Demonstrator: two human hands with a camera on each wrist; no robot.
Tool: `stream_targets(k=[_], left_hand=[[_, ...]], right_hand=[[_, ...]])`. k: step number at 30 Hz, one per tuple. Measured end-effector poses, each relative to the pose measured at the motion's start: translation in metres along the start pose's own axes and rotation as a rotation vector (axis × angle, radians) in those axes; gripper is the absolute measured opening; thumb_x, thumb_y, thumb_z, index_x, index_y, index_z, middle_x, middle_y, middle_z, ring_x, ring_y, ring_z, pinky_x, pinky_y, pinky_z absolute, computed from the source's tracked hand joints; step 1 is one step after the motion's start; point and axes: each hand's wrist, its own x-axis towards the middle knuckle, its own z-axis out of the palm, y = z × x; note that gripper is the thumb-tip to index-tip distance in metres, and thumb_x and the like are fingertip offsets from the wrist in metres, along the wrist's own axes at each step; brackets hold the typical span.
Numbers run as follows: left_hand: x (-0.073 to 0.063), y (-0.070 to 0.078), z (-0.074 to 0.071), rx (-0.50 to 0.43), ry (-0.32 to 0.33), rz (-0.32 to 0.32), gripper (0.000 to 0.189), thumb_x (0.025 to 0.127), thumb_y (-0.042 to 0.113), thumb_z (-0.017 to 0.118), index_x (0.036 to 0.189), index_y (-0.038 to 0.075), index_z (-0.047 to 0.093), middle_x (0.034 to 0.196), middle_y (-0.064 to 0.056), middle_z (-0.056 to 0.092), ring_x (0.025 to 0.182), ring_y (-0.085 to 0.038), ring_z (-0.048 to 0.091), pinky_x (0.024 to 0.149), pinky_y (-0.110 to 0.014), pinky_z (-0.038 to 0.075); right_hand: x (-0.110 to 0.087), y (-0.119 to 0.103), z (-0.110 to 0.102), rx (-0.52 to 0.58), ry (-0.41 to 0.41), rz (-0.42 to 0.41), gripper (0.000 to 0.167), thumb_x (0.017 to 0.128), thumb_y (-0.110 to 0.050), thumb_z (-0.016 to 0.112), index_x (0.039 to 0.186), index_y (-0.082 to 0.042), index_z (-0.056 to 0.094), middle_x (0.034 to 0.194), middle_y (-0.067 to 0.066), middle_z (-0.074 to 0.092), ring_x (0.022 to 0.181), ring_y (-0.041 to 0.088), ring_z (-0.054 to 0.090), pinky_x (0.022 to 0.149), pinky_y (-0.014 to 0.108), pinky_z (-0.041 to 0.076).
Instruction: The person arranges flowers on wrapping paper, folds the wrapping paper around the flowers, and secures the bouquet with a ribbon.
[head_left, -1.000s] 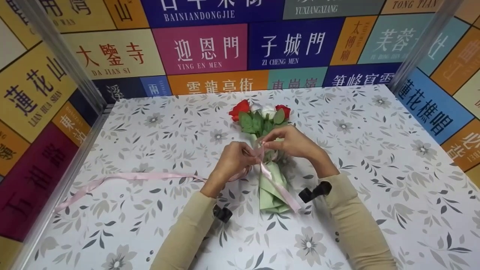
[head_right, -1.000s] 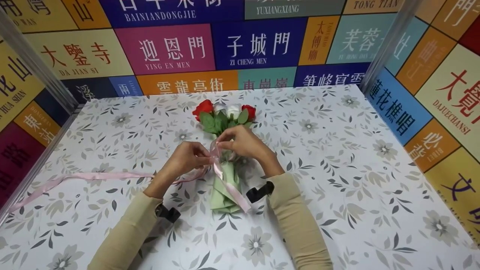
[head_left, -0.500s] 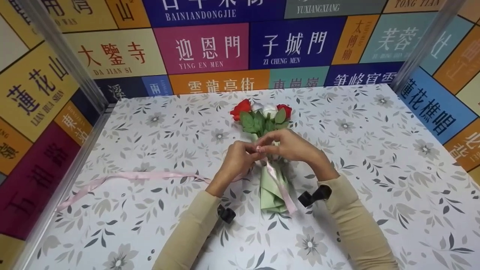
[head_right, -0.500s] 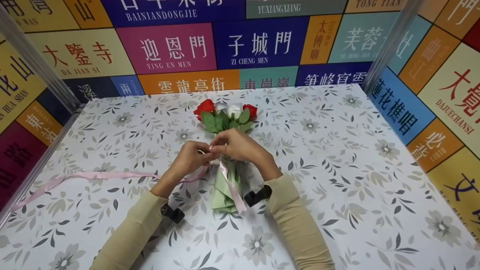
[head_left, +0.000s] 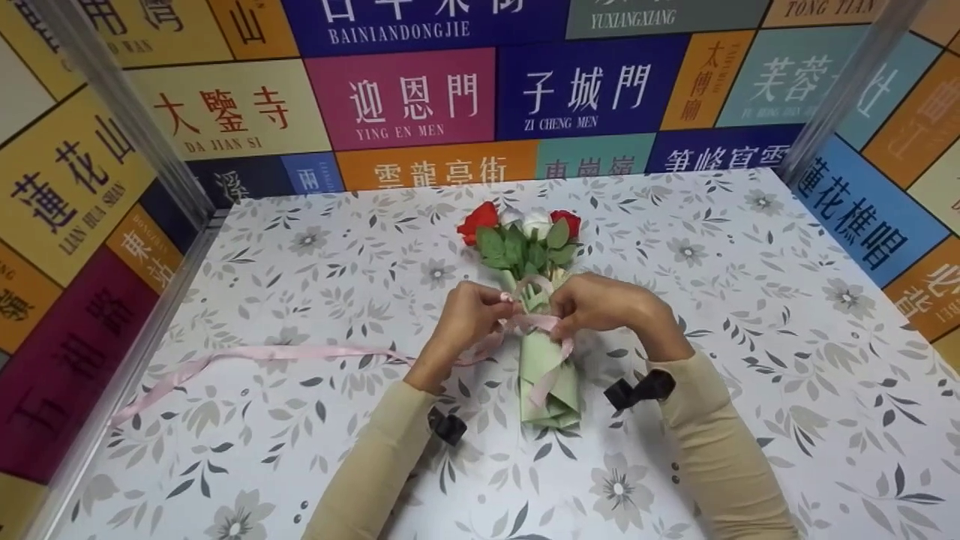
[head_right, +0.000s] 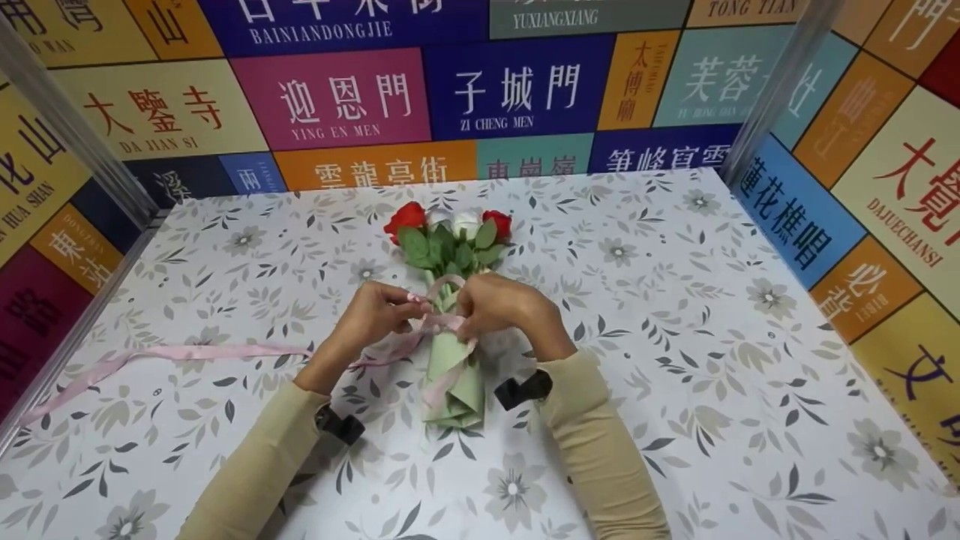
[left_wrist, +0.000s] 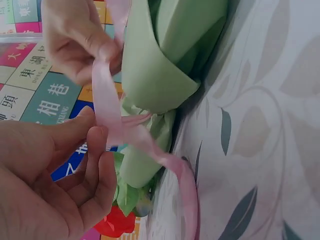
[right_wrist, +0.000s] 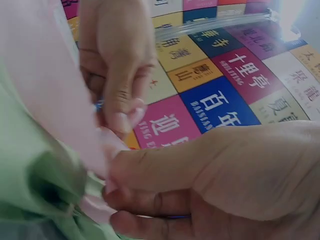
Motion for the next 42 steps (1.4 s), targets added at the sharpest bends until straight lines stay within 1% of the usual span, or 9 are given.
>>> stream_targets(k=[3, 8, 13, 24, 30, 34, 37, 39, 42], left_hand=[[0.001, -0.002, -0.001, -0.013, 0.018, -0.027, 0.011, 0.091, 0.007, 0.072, 0.090, 0.000, 0.080, 0.092, -0.016, 0.078, 0.050, -0.005, 0.059, 0.051, -0.015, 0.048], [0.001, -0.004, -0.001, -0.014, 0.027, -0.036, 0.012, 0.092, 0.006, 0.070, 0.090, -0.001, 0.080, 0.093, -0.017, 0.078, 0.059, -0.014, 0.068, 0.054, -0.016, 0.050], [0.001, -0.005, -0.001, -0.030, 0.027, -0.053, 0.014, 0.093, 0.008, 0.069, 0.090, -0.001, 0.079, 0.094, -0.020, 0.077, 0.062, -0.019, 0.070, 0.055, -0.018, 0.052], [0.003, -0.007, 0.000, -0.017, 0.021, -0.079, 0.015, 0.093, 0.006, 0.067, 0.087, -0.003, 0.076, 0.084, -0.019, 0.076, 0.056, -0.012, 0.066, 0.061, -0.029, 0.060], [0.005, -0.009, -0.001, 0.037, 0.038, -0.103, 0.017, 0.093, 0.007, 0.065, 0.080, -0.001, 0.072, 0.072, -0.011, 0.071, 0.057, -0.010, 0.065, 0.055, -0.021, 0.054], [0.006, -0.010, -0.003, 0.126, 0.050, -0.118, 0.016, 0.092, 0.007, 0.062, 0.077, 0.002, 0.067, 0.069, -0.004, 0.064, 0.058, -0.010, 0.061, 0.054, -0.019, 0.046], [0.005, -0.012, -0.002, 0.187, 0.035, -0.084, 0.010, 0.090, 0.004, 0.059, 0.090, 0.001, 0.068, 0.077, -0.007, 0.067, 0.063, -0.012, 0.060, 0.058, -0.020, 0.045], [0.004, -0.013, -0.001, 0.239, 0.031, -0.036, 0.017, 0.090, 0.002, 0.058, 0.104, 0.000, 0.068, 0.081, -0.012, 0.071, 0.063, -0.013, 0.060, 0.059, -0.021, 0.044], [0.002, -0.011, 0.002, 0.326, 0.017, 0.026, 0.031, 0.089, -0.001, 0.057, 0.119, 0.002, 0.068, 0.092, -0.016, 0.074, 0.077, -0.021, 0.068, 0.070, -0.030, 0.053]], right_hand=[[-0.008, 0.007, -0.007, -0.010, -0.083, 0.029, 0.013, 0.084, -0.015, 0.079, 0.076, -0.006, 0.073, 0.066, -0.004, 0.062, 0.059, 0.006, 0.047, 0.056, 0.023, 0.039], [-0.016, 0.017, -0.013, -0.057, -0.173, 0.148, 0.015, 0.085, -0.018, 0.079, 0.076, -0.007, 0.073, 0.067, -0.008, 0.060, 0.061, 0.007, 0.047, 0.057, 0.023, 0.039], [-0.017, 0.028, -0.015, -0.080, -0.187, 0.241, 0.013, 0.085, -0.019, 0.078, 0.077, -0.010, 0.074, 0.068, -0.009, 0.059, 0.066, 0.008, 0.049, 0.060, 0.024, 0.040], [-0.029, 0.063, -0.022, -0.017, -0.168, 0.340, 0.016, 0.083, -0.025, 0.078, 0.077, -0.012, 0.071, 0.071, -0.004, 0.065, 0.075, 0.017, 0.060, 0.067, 0.031, 0.047], [-0.035, 0.075, -0.025, -0.019, -0.133, 0.350, 0.018, 0.083, -0.028, 0.078, 0.076, -0.013, 0.069, 0.069, -0.006, 0.058, 0.074, 0.015, 0.054, 0.066, 0.029, 0.043], [-0.037, 0.081, -0.025, -0.035, -0.128, 0.362, 0.019, 0.083, -0.028, 0.078, 0.076, -0.012, 0.070, 0.068, -0.008, 0.058, 0.074, 0.016, 0.055, 0.064, 0.028, 0.044], [-0.037, 0.083, -0.025, -0.042, -0.134, 0.365, 0.020, 0.084, -0.029, 0.078, 0.077, -0.012, 0.070, 0.070, -0.007, 0.060, 0.075, 0.016, 0.055, 0.065, 0.028, 0.044], [-0.037, 0.083, -0.025, -0.042, -0.136, 0.360, 0.020, 0.084, -0.029, 0.077, 0.077, -0.012, 0.070, 0.071, -0.007, 0.060, 0.076, 0.016, 0.056, 0.066, 0.029, 0.045], [-0.036, 0.082, -0.025, -0.047, -0.137, 0.359, 0.020, 0.085, -0.029, 0.076, 0.077, -0.012, 0.070, 0.072, -0.007, 0.060, 0.077, 0.016, 0.056, 0.066, 0.029, 0.045]])
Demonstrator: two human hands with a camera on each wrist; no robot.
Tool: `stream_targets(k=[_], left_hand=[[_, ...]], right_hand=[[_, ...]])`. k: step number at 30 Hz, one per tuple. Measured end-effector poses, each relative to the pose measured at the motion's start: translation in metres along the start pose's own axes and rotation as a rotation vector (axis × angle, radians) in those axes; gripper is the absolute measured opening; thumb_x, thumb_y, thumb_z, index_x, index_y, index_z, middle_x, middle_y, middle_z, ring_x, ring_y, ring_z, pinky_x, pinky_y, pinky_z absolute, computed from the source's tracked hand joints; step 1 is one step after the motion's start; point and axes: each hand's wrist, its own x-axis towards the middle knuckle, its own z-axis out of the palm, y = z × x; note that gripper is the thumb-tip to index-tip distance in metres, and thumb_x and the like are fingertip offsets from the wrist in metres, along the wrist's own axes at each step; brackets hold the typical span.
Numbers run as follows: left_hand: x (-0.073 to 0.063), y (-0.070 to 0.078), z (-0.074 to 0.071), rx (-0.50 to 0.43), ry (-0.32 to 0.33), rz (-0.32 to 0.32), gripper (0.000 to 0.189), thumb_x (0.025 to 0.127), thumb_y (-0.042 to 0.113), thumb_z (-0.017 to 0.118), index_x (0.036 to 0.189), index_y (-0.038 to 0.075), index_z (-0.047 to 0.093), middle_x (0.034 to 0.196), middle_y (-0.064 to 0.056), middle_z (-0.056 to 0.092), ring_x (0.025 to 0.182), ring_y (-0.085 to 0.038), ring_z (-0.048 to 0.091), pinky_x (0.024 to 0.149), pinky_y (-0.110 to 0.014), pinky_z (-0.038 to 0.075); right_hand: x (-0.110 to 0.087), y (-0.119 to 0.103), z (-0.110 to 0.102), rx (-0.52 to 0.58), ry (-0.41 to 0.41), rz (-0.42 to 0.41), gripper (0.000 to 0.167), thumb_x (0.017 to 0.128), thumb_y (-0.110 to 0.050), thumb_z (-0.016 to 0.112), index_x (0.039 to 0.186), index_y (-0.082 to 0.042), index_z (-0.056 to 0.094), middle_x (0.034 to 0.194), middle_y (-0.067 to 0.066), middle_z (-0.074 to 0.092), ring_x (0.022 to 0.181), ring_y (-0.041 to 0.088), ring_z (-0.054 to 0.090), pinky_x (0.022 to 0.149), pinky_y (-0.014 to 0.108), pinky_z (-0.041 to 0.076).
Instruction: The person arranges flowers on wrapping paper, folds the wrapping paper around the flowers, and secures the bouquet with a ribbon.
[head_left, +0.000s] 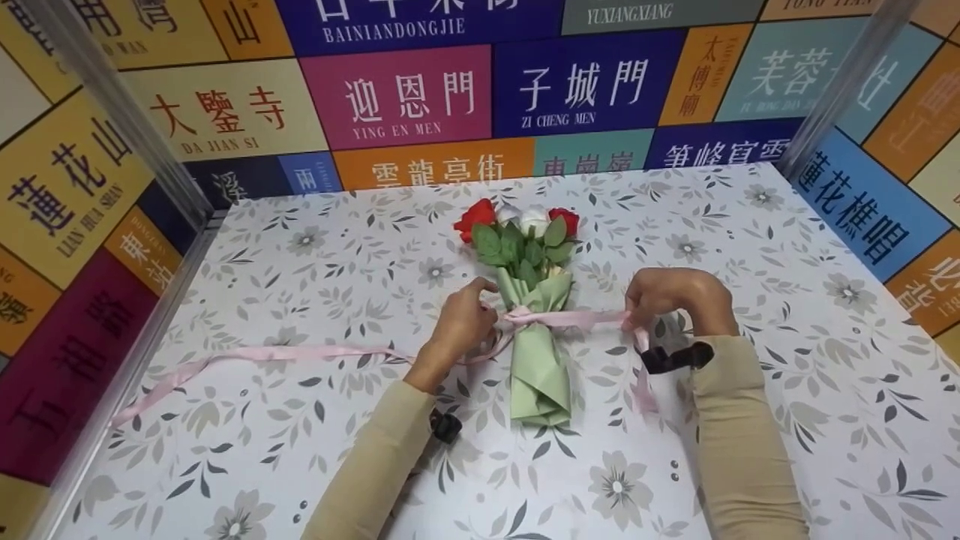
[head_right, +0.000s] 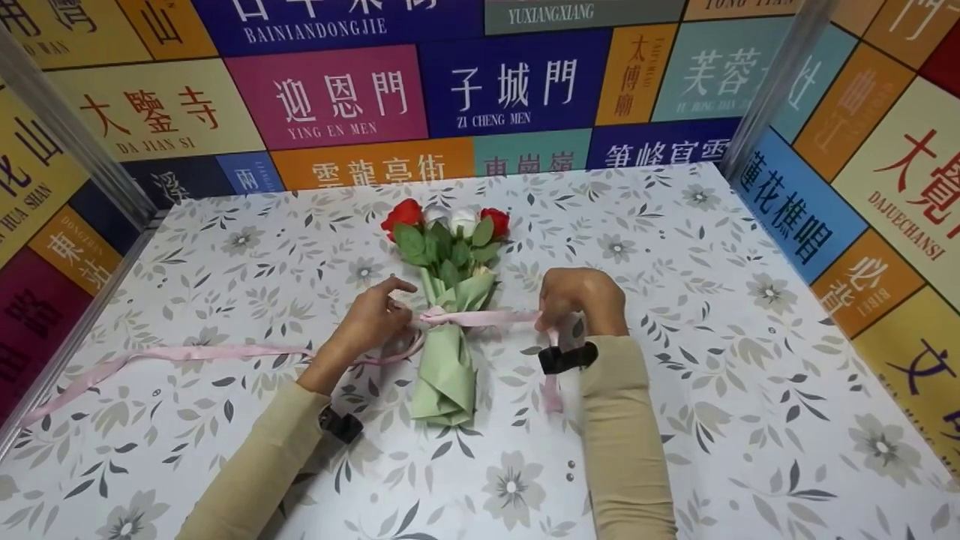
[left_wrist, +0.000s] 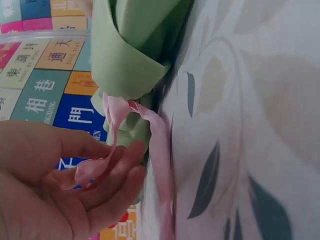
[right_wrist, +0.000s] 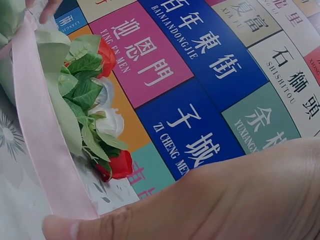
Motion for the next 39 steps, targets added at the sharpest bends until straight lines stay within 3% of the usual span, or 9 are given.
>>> stream_targets(k=[4, 6, 10, 12, 15, 26, 31, 35, 39], left_hand=[[-0.004, 0.008, 0.002, 0.113, -0.023, 0.074, 0.028, 0.090, 0.002, 0.061, 0.115, 0.004, 0.075, 0.110, -0.017, 0.072, 0.109, -0.031, 0.065, 0.094, -0.044, 0.053], [-0.006, 0.011, 0.004, 0.134, -0.037, 0.111, 0.023, 0.092, 0.007, 0.065, 0.112, 0.005, 0.077, 0.114, -0.016, 0.071, 0.112, -0.031, 0.064, 0.095, -0.045, 0.053], [-0.005, 0.015, 0.008, 0.150, -0.044, 0.173, 0.016, 0.092, 0.014, 0.071, 0.102, 0.006, 0.079, 0.098, -0.010, 0.076, 0.087, -0.022, 0.066, 0.074, -0.034, 0.054], [-0.005, 0.015, 0.011, 0.135, -0.039, 0.176, 0.013, 0.090, 0.017, 0.074, 0.095, 0.006, 0.080, 0.088, -0.009, 0.077, 0.072, -0.017, 0.059, 0.062, -0.027, 0.047], [-0.003, 0.016, 0.013, 0.091, -0.033, 0.149, 0.012, 0.088, 0.019, 0.077, 0.088, 0.007, 0.081, 0.079, -0.007, 0.075, 0.062, -0.013, 0.048, 0.054, -0.022, 0.036], [0.002, 0.008, 0.012, -0.008, -0.046, 0.129, 0.014, 0.087, 0.018, 0.079, 0.081, 0.005, 0.080, 0.071, -0.005, 0.072, 0.058, -0.011, 0.048, 0.051, -0.020, 0.035], [0.004, 0.009, 0.011, 0.085, -0.041, 0.136, 0.015, 0.089, 0.019, 0.076, 0.085, 0.005, 0.074, 0.082, -0.006, 0.072, 0.068, -0.013, 0.054, 0.060, -0.023, 0.042], [0.007, 0.010, 0.013, 0.186, -0.037, 0.155, 0.015, 0.091, 0.021, 0.072, 0.089, 0.008, 0.066, 0.084, -0.007, 0.070, 0.069, -0.016, 0.056, 0.061, -0.028, 0.043], [0.008, 0.009, 0.015, 0.215, -0.024, 0.200, 0.012, 0.091, 0.018, 0.068, 0.093, 0.009, 0.060, 0.083, -0.007, 0.068, 0.070, -0.019, 0.059, 0.062, -0.031, 0.046]], right_hand=[[-0.001, 0.000, -0.001, -0.008, 0.000, 0.000, 0.020, 0.085, -0.029, 0.076, 0.078, -0.012, 0.070, 0.073, -0.006, 0.061, 0.077, 0.017, 0.057, 0.065, 0.028, 0.044], [-0.001, -0.001, 0.000, -0.012, -0.001, -0.004, 0.020, 0.085, -0.029, 0.076, 0.077, -0.012, 0.070, 0.072, -0.006, 0.060, 0.075, 0.016, 0.056, 0.064, 0.028, 0.044], [-0.003, -0.002, 0.000, -0.005, 0.000, -0.003, 0.021, 0.085, -0.029, 0.075, 0.077, -0.012, 0.068, 0.071, -0.006, 0.055, 0.071, 0.013, 0.050, 0.063, 0.028, 0.042], [-0.003, -0.003, 0.000, 0.002, -0.003, -0.003, 0.020, 0.086, -0.028, 0.075, 0.077, -0.011, 0.068, 0.071, -0.006, 0.054, 0.071, 0.013, 0.050, 0.063, 0.028, 0.041], [-0.003, -0.004, 0.000, 0.009, -0.008, -0.003, 0.019, 0.086, -0.027, 0.074, 0.078, -0.011, 0.067, 0.072, -0.005, 0.055, 0.072, 0.013, 0.051, 0.063, 0.029, 0.042], [-0.001, -0.007, 0.001, 0.008, -0.016, 0.009, 0.021, 0.087, -0.029, 0.074, 0.083, -0.009, 0.070, 0.077, -0.003, 0.060, 0.079, 0.018, 0.058, 0.069, 0.032, 0.046], [-0.002, -0.010, 0.000, -0.007, -0.009, 0.011, 0.020, 0.087, -0.030, 0.073, 0.088, -0.010, 0.072, 0.083, -0.002, 0.063, 0.083, 0.018, 0.058, 0.071, 0.031, 0.046], [-0.005, -0.017, -0.002, 0.001, 0.013, -0.011, 0.029, 0.090, -0.030, 0.070, 0.108, -0.008, 0.074, 0.104, 0.007, 0.071, 0.095, 0.023, 0.064, 0.081, 0.039, 0.052], [-0.006, -0.032, -0.002, 0.031, 0.146, -0.072, 0.036, 0.096, -0.027, 0.063, 0.123, -0.004, 0.068, 0.123, 0.016, 0.069, 0.107, 0.031, 0.066, 0.094, 0.051, 0.052]])
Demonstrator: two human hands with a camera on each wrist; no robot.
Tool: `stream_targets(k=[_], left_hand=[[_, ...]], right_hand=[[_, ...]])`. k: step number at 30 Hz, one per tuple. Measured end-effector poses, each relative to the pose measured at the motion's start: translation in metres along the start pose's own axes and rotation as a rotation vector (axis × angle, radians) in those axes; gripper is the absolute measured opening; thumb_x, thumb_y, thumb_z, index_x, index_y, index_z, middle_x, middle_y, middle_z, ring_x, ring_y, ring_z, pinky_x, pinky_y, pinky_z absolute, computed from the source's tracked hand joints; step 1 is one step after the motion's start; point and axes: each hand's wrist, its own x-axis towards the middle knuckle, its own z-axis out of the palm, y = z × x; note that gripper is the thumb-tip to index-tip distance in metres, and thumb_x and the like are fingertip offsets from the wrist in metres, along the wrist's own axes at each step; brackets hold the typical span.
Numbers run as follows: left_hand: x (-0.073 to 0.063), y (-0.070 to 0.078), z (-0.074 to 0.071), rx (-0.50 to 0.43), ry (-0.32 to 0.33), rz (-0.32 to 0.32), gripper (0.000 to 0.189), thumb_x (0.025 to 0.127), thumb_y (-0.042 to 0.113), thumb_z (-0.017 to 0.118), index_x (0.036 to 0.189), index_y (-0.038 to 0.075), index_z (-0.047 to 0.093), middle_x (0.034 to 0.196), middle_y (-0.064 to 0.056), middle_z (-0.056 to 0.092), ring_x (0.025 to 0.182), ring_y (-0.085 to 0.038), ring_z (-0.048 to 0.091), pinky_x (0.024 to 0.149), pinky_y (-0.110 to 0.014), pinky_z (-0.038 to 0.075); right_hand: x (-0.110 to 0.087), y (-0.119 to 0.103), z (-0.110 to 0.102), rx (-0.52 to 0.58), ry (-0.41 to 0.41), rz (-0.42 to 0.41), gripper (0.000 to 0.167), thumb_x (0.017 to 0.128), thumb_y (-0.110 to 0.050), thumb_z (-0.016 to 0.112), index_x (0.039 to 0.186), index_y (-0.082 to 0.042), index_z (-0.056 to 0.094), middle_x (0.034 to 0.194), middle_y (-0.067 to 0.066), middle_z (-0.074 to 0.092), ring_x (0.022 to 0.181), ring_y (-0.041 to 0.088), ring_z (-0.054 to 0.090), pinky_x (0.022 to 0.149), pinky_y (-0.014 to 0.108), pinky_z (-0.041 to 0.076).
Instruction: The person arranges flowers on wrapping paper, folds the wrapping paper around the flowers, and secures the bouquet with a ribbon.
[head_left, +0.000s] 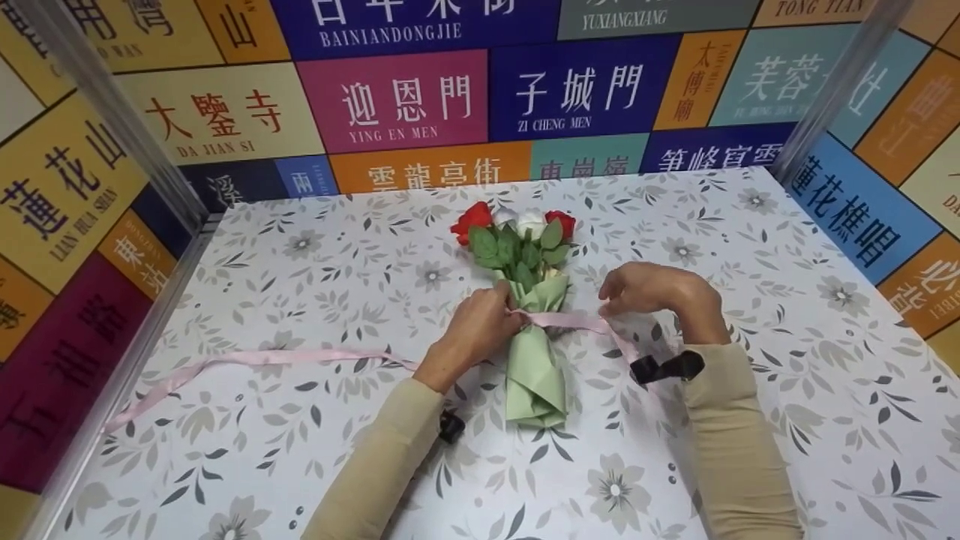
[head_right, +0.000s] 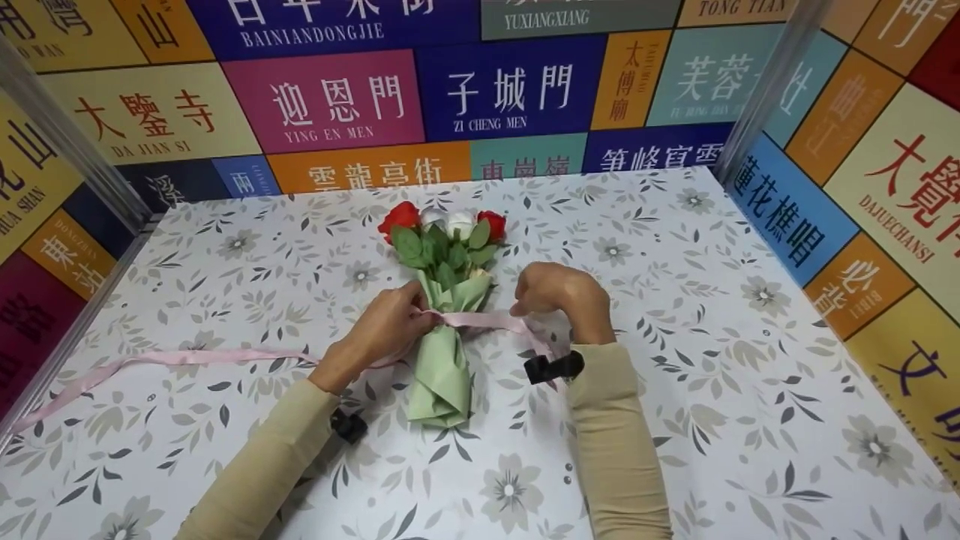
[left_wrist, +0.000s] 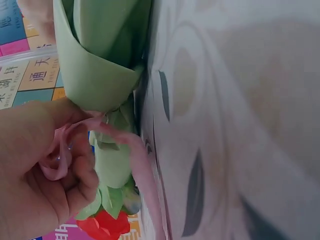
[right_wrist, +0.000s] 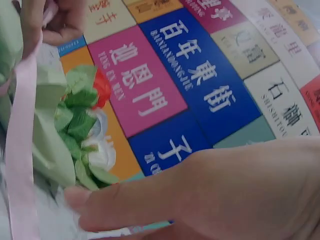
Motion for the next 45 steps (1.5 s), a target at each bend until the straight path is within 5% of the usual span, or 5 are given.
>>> stream_targets(k=[7, 15, 25, 39, 45], left_hand=[[-0.001, -0.001, 0.000, -0.007, 0.039, 0.060, 0.004, 0.093, 0.008, 0.061, 0.094, 0.008, 0.057, 0.083, -0.007, 0.069, 0.075, -0.024, 0.068, 0.066, -0.036, 0.051], [-0.004, 0.001, 0.001, -0.011, 0.026, 0.126, 0.008, 0.100, 0.011, 0.058, 0.097, 0.006, 0.052, 0.083, -0.010, 0.062, 0.073, -0.023, 0.061, 0.063, -0.032, 0.044], [-0.004, -0.003, 0.000, -0.015, 0.010, 0.162, 0.019, 0.099, 0.018, 0.062, 0.099, 0.004, 0.050, 0.084, -0.011, 0.061, 0.076, -0.026, 0.060, 0.068, -0.038, 0.047], [-0.003, -0.008, -0.010, -0.127, -0.060, 0.109, 0.018, 0.096, 0.018, 0.067, 0.095, 0.005, 0.054, 0.078, -0.001, 0.053, 0.075, -0.016, 0.053, 0.066, -0.028, 0.041], [-0.003, -0.006, -0.009, -0.139, -0.045, 0.111, 0.012, 0.097, 0.013, 0.065, 0.101, 0.005, 0.056, 0.090, -0.008, 0.067, 0.086, -0.020, 0.066, 0.073, -0.031, 0.051]], right_hand=[[0.025, -0.037, 0.018, 0.111, 0.291, -0.237, 0.021, 0.100, -0.019, 0.062, 0.107, -0.006, 0.076, 0.095, 0.013, 0.076, 0.082, 0.020, 0.066, 0.076, 0.038, 0.052], [0.048, -0.048, 0.045, 0.163, 0.262, -0.345, 0.018, 0.095, -0.010, 0.063, 0.106, -0.007, 0.077, 0.095, 0.012, 0.075, 0.081, 0.018, 0.062, 0.075, 0.032, 0.049], [0.052, -0.038, 0.047, 0.189, 0.094, -0.396, 0.020, 0.093, -0.011, 0.067, 0.110, -0.009, 0.077, 0.094, 0.009, 0.076, 0.075, 0.009, 0.059, 0.071, 0.027, 0.049], [0.054, -0.036, 0.046, 0.213, 0.159, -0.345, 0.009, 0.088, -0.019, 0.076, 0.088, -0.011, 0.080, 0.084, 0.006, 0.078, 0.071, 0.007, 0.064, 0.070, 0.026, 0.052], [0.052, -0.035, 0.045, 0.223, 0.176, -0.313, 0.012, 0.088, -0.023, 0.077, 0.086, -0.012, 0.079, 0.082, 0.005, 0.077, 0.070, 0.008, 0.064, 0.069, 0.027, 0.052]])
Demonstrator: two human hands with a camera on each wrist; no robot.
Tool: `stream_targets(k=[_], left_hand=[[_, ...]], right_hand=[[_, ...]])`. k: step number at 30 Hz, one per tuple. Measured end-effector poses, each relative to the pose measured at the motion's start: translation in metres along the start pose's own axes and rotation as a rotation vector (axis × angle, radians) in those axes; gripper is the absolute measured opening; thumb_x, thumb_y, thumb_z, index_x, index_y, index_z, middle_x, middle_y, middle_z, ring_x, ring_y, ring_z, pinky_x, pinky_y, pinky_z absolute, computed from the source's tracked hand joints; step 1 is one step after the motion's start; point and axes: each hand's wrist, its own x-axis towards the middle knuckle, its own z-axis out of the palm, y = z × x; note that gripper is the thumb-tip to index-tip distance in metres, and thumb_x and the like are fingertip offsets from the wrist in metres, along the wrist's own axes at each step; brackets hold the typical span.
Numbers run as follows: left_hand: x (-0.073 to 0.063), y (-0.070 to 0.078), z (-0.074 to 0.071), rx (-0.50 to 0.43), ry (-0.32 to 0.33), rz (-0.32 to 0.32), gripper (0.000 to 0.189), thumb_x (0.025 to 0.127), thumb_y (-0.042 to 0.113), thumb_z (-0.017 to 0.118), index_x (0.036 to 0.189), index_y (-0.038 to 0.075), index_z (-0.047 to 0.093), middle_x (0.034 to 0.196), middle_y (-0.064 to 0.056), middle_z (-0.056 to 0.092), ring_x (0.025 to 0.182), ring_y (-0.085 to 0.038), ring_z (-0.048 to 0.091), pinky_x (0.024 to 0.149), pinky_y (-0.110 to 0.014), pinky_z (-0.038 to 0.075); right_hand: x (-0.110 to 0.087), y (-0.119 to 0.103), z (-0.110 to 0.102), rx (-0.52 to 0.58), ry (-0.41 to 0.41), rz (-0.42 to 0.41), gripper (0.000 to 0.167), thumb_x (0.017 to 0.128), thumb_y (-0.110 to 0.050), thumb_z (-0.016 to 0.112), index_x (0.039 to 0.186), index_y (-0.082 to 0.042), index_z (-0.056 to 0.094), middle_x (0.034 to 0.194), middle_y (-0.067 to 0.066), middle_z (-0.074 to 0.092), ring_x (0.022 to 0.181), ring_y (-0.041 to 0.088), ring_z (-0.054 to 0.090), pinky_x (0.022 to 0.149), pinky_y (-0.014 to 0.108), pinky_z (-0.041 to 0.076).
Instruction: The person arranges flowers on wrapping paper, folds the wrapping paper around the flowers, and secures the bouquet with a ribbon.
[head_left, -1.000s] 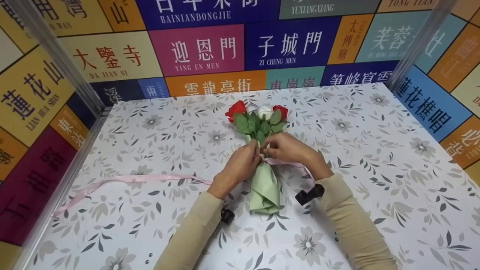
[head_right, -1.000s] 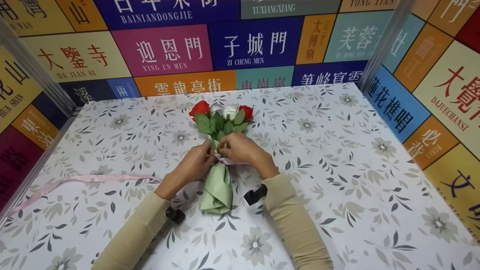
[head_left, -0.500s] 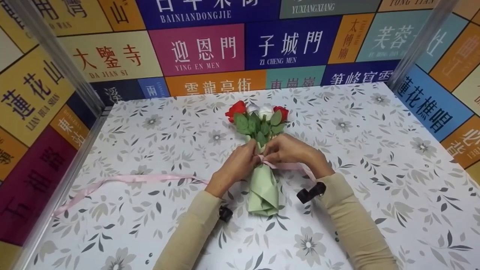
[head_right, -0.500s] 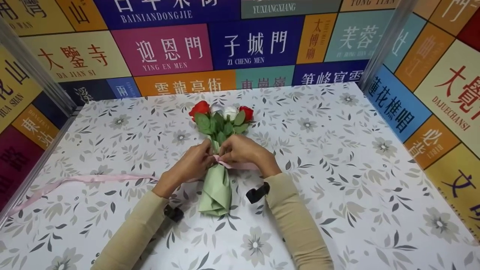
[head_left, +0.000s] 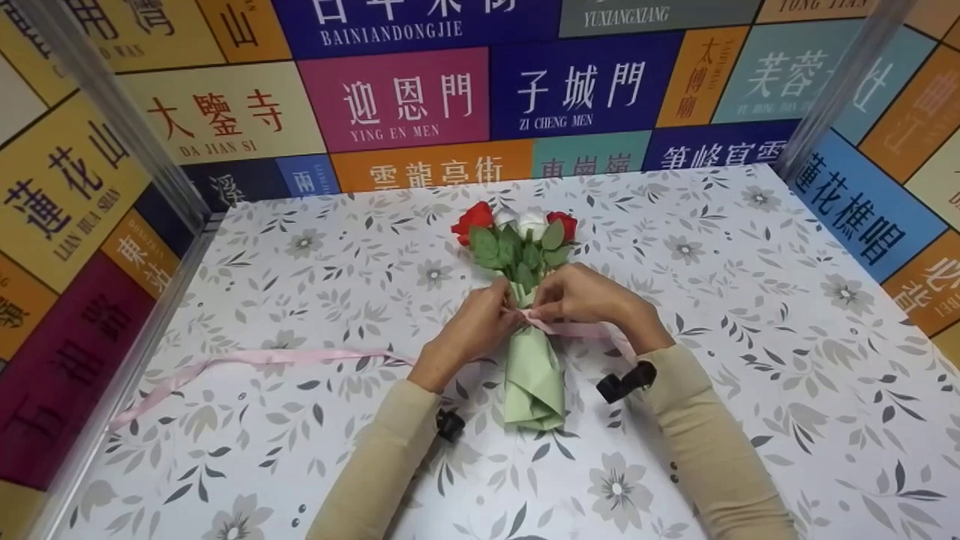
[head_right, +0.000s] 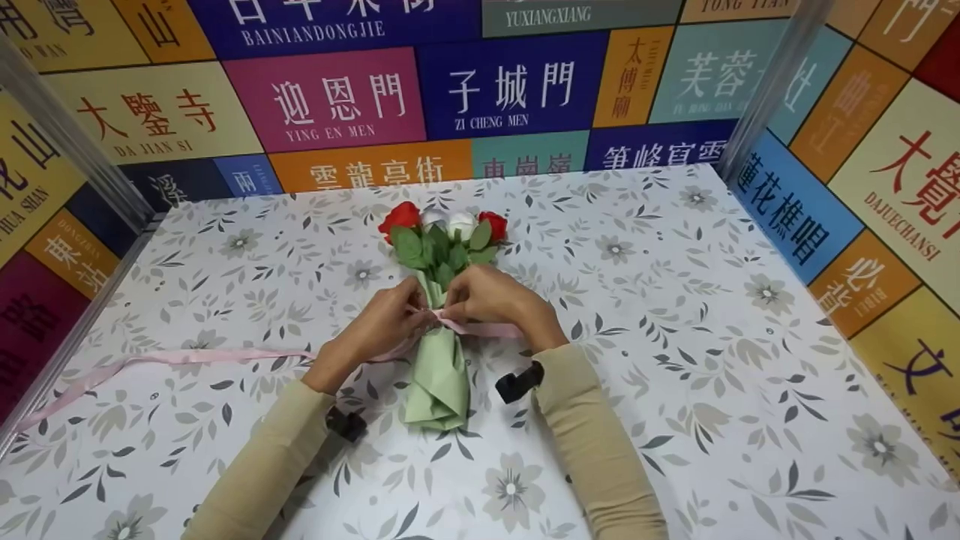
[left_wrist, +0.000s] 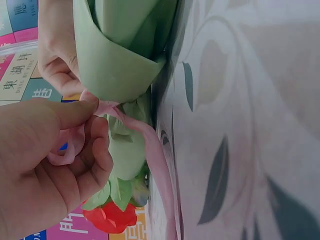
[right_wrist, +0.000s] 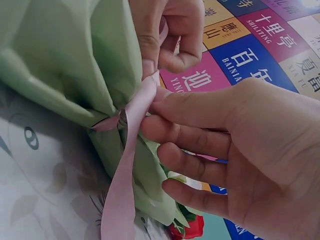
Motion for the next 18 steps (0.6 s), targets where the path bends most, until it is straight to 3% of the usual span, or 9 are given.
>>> stream_targets(k=[5, 12, 18], left_hand=[[0.001, 0.001, 0.000, -0.024, -0.008, 0.004, 0.012, 0.095, 0.014, 0.068, 0.102, 0.005, 0.063, 0.097, -0.010, 0.073, 0.093, -0.022, 0.070, 0.079, -0.035, 0.057], [0.002, 0.001, -0.003, 0.039, 0.003, 0.055, 0.012, 0.091, 0.013, 0.074, 0.087, 0.003, 0.076, 0.083, -0.009, 0.075, 0.077, -0.020, 0.067, 0.070, -0.032, 0.054], [0.001, -0.001, -0.007, 0.045, -0.003, 0.060, 0.018, 0.091, 0.015, 0.074, 0.080, 0.001, 0.077, 0.075, -0.012, 0.074, 0.065, -0.013, 0.054, 0.062, -0.026, 0.044]], right_hand=[[-0.002, 0.000, -0.002, 0.007, 0.025, 0.007, 0.013, 0.088, -0.025, 0.078, 0.086, -0.013, 0.078, 0.081, 0.004, 0.075, 0.070, 0.009, 0.064, 0.070, 0.029, 0.053], [-0.008, 0.002, -0.009, 0.019, 0.064, 0.029, 0.008, 0.086, -0.021, 0.077, 0.082, -0.014, 0.076, 0.081, 0.001, 0.072, 0.074, 0.013, 0.060, 0.072, 0.030, 0.049], [-0.011, 0.006, -0.015, 0.028, 0.012, 0.003, 0.006, 0.087, -0.011, 0.070, 0.083, -0.010, 0.074, 0.079, 0.004, 0.070, 0.070, 0.012, 0.058, 0.068, 0.029, 0.048]])
